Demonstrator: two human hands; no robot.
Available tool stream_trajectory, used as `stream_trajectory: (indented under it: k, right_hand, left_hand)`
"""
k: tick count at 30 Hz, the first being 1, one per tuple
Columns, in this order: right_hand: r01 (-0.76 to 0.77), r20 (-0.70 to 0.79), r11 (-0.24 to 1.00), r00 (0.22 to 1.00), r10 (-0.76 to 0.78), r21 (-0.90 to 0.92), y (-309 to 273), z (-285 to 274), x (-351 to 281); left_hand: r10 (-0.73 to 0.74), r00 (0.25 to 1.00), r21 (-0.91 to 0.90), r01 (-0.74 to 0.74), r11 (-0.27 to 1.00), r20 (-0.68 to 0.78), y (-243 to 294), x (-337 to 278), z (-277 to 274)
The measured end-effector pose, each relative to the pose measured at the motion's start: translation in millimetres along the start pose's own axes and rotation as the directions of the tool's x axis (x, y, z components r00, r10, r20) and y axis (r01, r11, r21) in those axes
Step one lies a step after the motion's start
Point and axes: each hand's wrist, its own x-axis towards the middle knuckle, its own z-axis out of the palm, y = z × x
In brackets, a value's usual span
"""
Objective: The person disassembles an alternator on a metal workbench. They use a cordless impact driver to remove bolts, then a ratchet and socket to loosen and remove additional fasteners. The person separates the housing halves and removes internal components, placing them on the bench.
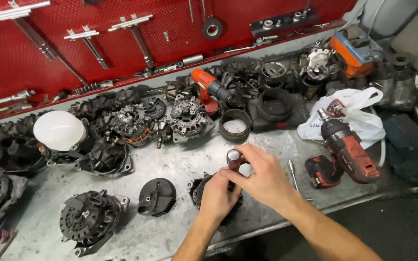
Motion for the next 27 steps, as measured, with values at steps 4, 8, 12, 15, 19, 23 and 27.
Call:
stream_trajectory:
  k: [4, 8, 12, 15, 19, 23, 27]
  right_hand:
    - [-0.221, 0.305, 0.932, 0.944, 0.129, 0.289, 3.9, -12.6, -1.1]
    - [-0.172, 0.234, 0.971, 0.963, 0.131, 0.165, 0.4, -12.1, -12.7]
    - [-0.234, 0.122, 0.931, 0.971, 0.207, 0.281, 1.1, -4.2, -21.7]
    - [-0.202, 0.197, 0.966, 0.966, 0.168, 0.165, -2.9, -2.7, -25.6]
    - [-0.059, 0.15, 0.989, 0.988, 0.038, 0.139, -2.7, -5.0, -22.8]
    - [-0.075, 0.125, 0.984, 0.991, 0.055, 0.16, -1.6, -2.5, -30.0]
    - [-0.154, 0.17, 0.974, 0.977, 0.125, 0.167, 1.9, 0.9, -37.7]
  left_hand:
    - [0.08, 0.983, -0.251, -0.036, 0.967, 0.168, 28.2, 0.0, -27.1]
    - [-0.084, 0.986, -0.149, 0.106, 0.983, 0.143, 17.0, -8.4, -15.7]
    - [-0.06, 0.996, -0.148, 0.069, 0.987, 0.063, 8.7, -12.7, -3.6]
    - [-0.139, 0.986, -0.082, 0.146, 0.986, 0.088, 22.7, -12.8, -10.8]
    - [-0.011, 0.984, -0.277, 0.061, 0.959, 0.18, 47.4, -14.8, -32.9]
    - [-0.13, 0.985, -0.142, 0.145, 0.979, 0.112, 29.5, -28.2, -30.3]
    - [-0.093, 0.988, -0.175, 0.114, 0.978, 0.122, 31.6, -26.7, -36.5]
